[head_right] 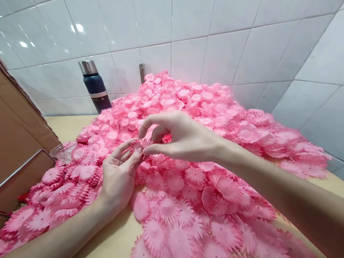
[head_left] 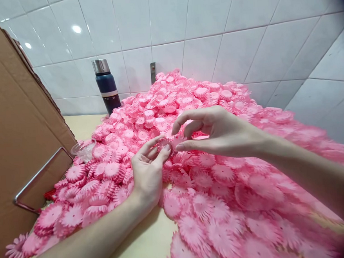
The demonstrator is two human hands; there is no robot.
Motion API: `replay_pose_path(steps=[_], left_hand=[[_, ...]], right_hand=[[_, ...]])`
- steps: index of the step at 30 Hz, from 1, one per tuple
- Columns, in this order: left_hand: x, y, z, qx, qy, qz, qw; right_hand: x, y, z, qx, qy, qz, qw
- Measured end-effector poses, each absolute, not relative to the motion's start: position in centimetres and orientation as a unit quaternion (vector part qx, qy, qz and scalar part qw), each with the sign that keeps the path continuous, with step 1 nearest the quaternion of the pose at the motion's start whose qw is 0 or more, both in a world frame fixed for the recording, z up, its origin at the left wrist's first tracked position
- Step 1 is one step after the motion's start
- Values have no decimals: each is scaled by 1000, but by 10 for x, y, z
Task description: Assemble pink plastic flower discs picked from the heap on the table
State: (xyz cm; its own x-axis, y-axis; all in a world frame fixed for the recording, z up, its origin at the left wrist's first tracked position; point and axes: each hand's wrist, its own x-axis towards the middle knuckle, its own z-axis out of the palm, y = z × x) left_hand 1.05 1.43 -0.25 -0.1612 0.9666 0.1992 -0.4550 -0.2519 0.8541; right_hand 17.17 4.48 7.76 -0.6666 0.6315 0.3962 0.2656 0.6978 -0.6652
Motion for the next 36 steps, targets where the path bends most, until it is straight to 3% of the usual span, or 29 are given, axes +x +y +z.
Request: replay_pose_path(steps=[6, 11, 13, 15, 18, 20, 27, 33, 36], left_hand=[[9, 16, 6, 375, 310, 695, 530], [3, 21, 0, 333, 350, 716, 504], [4, 20, -2, 363, 368, 694, 502], [7, 16, -2, 411, 369, 667, 499], [10, 12, 1, 461, 378, 639, 485], [11, 10, 2, 491, 390, 628, 461], [12, 6, -2, 581, 322, 610, 432], [14, -1, -1, 579, 290, 626, 434], [15, -3, -3, 585, 259, 614, 463]], right_hand=[[166, 35, 81, -260, -875, 192, 361], [181, 43, 101, -415, -677, 67, 605], [196, 50, 110, -445, -607, 43, 657], [209, 59, 113, -487, -616, 51, 616], [220, 67, 109, -570, -682, 66, 453], [219, 67, 104, -571, -722, 58, 387], [203, 44, 111, -442, -815, 124, 353], [192, 22, 91, -369, -840, 287, 274], [188, 9, 71, -364, -808, 367, 282]])
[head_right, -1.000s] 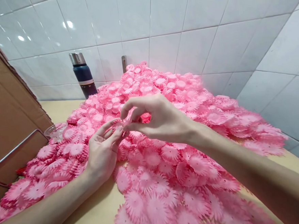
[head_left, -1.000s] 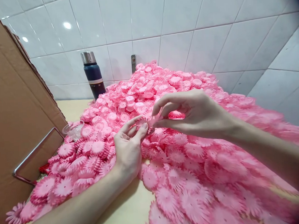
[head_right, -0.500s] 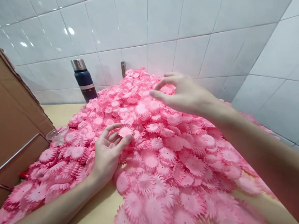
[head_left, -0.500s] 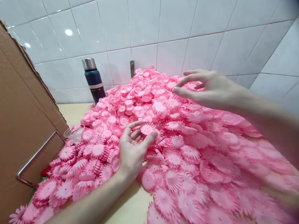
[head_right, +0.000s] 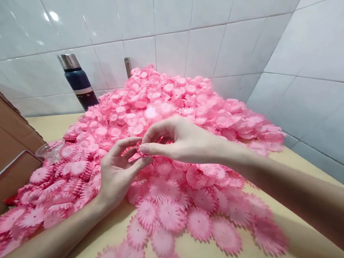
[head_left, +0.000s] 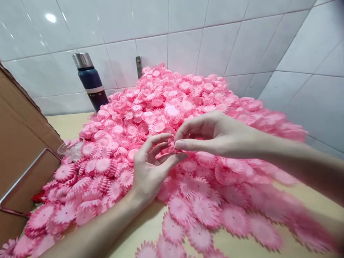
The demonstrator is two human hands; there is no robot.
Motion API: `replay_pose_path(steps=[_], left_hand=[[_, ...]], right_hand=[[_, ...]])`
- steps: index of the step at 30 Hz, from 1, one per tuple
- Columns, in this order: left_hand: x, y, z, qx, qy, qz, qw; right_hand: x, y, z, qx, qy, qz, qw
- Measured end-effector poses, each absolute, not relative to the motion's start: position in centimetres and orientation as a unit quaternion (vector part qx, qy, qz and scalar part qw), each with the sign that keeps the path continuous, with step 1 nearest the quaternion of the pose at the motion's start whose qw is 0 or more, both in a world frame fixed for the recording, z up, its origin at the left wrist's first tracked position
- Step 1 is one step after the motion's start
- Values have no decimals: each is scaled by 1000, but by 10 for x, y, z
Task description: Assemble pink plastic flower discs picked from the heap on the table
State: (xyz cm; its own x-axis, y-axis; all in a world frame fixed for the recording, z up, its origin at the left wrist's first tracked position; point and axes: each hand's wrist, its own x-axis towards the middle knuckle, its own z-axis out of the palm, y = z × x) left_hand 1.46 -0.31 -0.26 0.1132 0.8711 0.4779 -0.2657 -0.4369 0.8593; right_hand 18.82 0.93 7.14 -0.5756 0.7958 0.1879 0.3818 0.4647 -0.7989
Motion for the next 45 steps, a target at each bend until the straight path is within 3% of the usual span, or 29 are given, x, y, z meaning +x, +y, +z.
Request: replay_pose_path(steps=[9, 45], left_hand=[[13, -5, -8, 644, 273, 524, 486], [9, -2, -3, 644, 262, 471, 542]], right_hand=[[198, -8, 30, -355, -687, 484, 409], [206, -10, 22, -354, -639, 522, 441]])
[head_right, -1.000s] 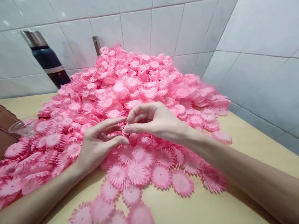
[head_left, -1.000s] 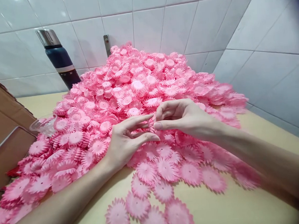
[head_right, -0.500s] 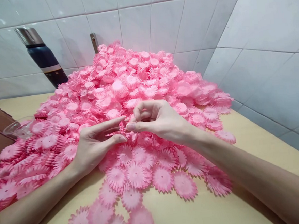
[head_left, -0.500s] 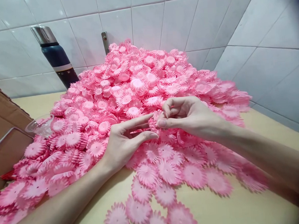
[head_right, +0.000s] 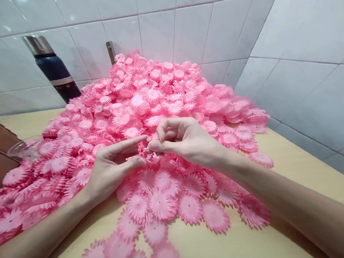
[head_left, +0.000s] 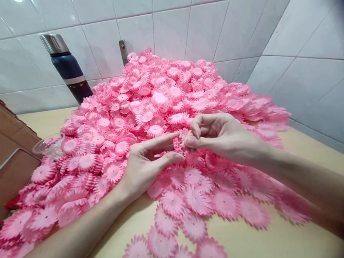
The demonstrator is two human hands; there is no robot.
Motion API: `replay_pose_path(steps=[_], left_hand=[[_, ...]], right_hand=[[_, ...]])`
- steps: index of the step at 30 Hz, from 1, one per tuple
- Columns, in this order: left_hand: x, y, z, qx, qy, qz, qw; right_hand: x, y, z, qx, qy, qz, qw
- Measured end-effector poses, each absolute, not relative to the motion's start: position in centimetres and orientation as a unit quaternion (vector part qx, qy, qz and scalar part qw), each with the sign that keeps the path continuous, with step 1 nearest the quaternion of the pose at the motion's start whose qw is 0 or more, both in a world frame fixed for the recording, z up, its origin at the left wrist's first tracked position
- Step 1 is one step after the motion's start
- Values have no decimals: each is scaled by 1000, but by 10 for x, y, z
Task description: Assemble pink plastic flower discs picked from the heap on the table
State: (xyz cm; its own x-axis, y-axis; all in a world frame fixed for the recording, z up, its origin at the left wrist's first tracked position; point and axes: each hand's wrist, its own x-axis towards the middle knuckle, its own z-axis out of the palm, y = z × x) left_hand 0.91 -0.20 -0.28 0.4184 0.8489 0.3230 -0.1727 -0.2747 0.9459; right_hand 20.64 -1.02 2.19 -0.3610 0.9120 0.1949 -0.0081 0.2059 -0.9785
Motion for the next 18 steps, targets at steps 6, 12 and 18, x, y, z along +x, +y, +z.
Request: replay_pose_path(steps=[6, 12, 18], left_hand=[[11, 0, -4, 616, 296, 490, 541], [13, 3, -7, 545, 293, 524, 586], [13, 1, -5, 572, 304, 529, 548]], right_hand=[[206, -9, 24, -370, -638, 478, 477], [206, -5, 21, -374, -642, 455, 490], [206, -7, 21, -376, -739, 348, 437]])
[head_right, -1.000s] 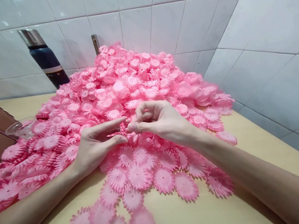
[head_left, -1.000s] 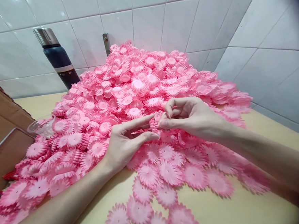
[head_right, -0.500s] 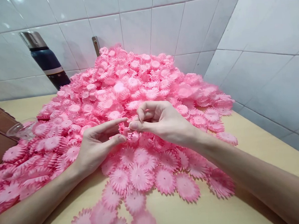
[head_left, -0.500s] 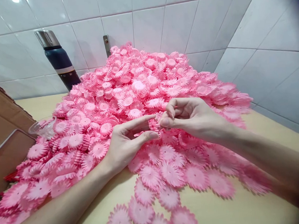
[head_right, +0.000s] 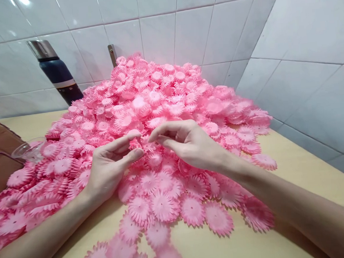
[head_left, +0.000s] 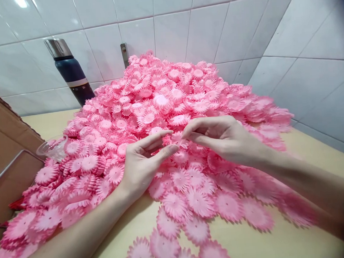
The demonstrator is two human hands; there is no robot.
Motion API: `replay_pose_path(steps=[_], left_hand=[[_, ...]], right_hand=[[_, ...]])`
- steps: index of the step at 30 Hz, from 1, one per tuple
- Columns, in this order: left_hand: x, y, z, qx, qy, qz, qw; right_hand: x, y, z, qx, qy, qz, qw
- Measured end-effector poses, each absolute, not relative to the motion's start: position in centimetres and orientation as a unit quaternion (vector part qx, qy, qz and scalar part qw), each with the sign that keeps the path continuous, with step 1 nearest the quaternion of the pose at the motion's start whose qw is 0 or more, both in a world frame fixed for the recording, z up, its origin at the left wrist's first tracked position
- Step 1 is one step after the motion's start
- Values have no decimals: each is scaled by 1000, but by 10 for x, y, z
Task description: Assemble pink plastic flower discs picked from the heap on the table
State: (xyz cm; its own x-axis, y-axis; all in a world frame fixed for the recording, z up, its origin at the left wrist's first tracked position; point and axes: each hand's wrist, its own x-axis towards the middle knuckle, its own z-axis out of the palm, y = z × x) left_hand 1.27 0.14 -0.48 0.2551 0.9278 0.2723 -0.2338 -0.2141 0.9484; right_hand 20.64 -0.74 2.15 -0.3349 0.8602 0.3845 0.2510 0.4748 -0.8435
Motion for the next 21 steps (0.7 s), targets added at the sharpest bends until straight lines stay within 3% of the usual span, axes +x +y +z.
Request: replay_pose_path(steps=[12, 16, 21], left_hand=[[13, -8, -6, 624, 262, 511, 529], [14, -8, -5, 615, 271, 526, 522], [15, -2, -2, 525, 293, 543, 586]], right_hand=[[191, -18, 18, -452, -734, 251, 441], [191, -21, 22, -464, -720, 305, 417], [194, -23, 30, -443, -681, 395, 430]])
